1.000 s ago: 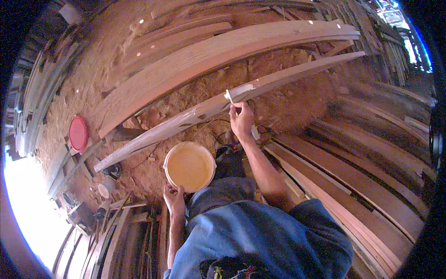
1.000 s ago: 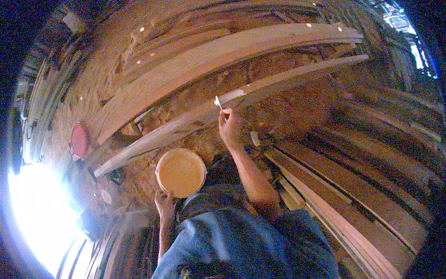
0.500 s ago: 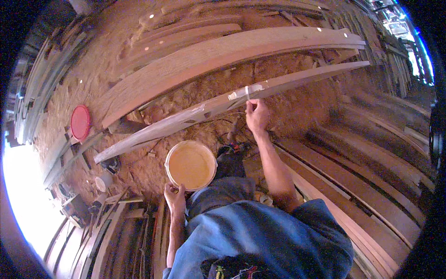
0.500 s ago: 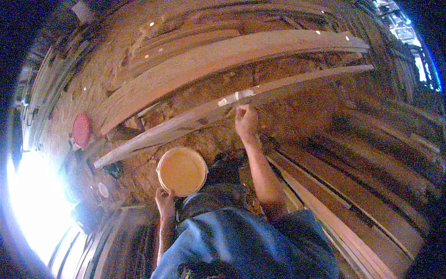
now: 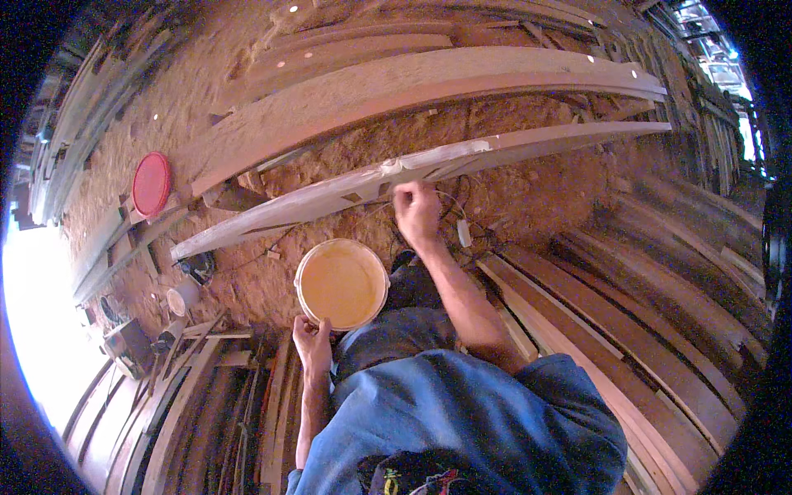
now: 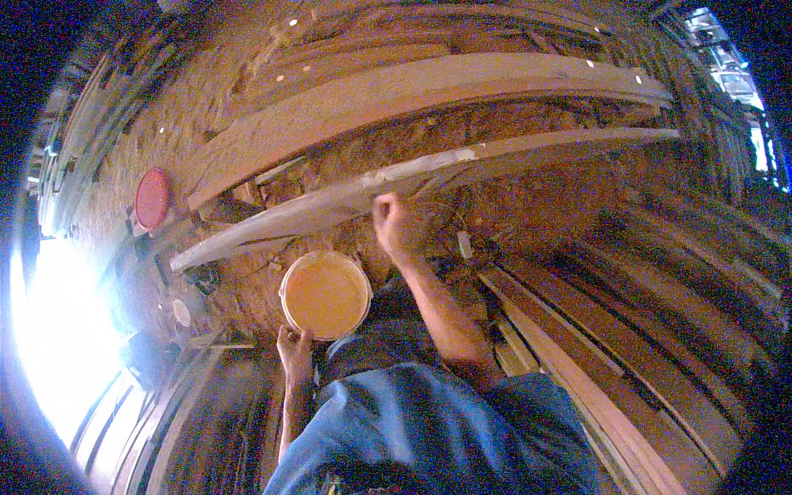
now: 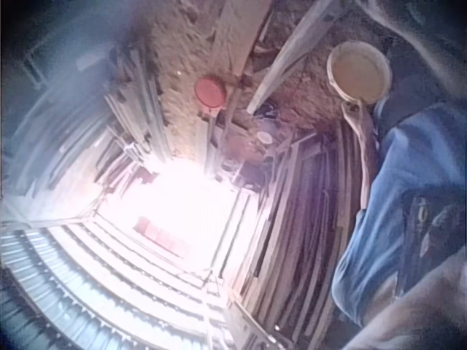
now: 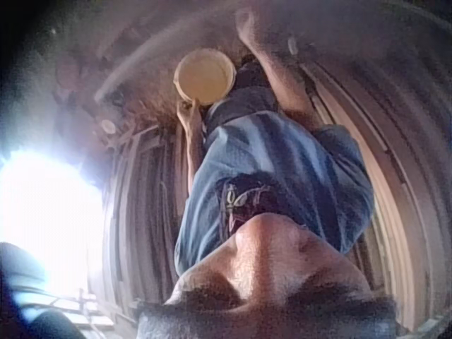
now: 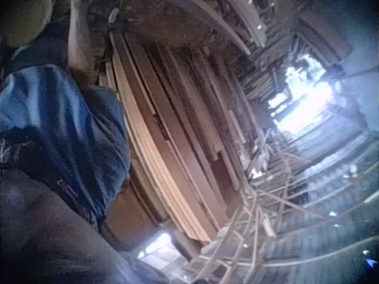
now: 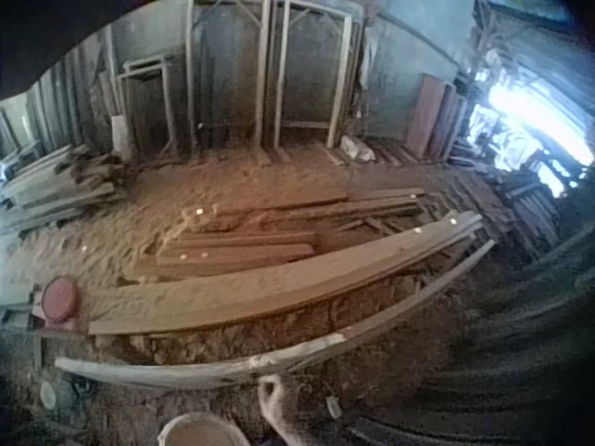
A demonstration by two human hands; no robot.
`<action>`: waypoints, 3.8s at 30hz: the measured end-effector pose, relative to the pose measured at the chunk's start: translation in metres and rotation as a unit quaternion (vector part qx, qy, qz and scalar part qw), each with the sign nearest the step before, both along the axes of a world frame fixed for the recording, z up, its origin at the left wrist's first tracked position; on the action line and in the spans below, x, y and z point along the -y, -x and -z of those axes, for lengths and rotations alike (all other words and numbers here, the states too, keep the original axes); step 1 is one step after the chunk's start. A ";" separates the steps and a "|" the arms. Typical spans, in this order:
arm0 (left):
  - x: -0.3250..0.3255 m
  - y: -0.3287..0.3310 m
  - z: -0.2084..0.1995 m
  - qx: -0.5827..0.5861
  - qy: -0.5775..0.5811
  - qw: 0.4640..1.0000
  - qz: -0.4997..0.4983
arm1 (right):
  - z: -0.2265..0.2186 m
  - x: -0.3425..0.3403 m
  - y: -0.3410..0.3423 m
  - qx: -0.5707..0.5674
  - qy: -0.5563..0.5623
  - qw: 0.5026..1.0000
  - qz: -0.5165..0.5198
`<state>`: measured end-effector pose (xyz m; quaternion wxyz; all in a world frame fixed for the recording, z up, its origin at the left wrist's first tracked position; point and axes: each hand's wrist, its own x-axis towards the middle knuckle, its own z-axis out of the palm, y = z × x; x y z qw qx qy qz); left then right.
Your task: The person picks up a long wooden plank and positions it on a workbench. They open a bucket containing a yellowish liquid and use a brush to apply the liquid along the length of the plank, repeatedly dipping the brush into the bucket.
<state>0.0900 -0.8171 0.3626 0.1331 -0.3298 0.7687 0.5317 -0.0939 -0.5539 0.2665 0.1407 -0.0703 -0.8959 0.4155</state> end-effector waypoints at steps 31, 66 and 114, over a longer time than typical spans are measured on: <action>0.033 -0.041 0.011 0.008 -0.010 0.994 -0.113 | -0.009 0.069 0.010 0.012 0.001 0.998 0.059; 0.061 -0.035 0.020 -0.046 -0.110 0.987 -0.107 | 0.012 -0.102 0.000 0.031 -0.019 0.981 0.193; 0.025 -0.010 0.001 0.037 0.045 0.997 0.043 | 0.049 0.127 -0.120 0.301 -0.170 0.787 -0.512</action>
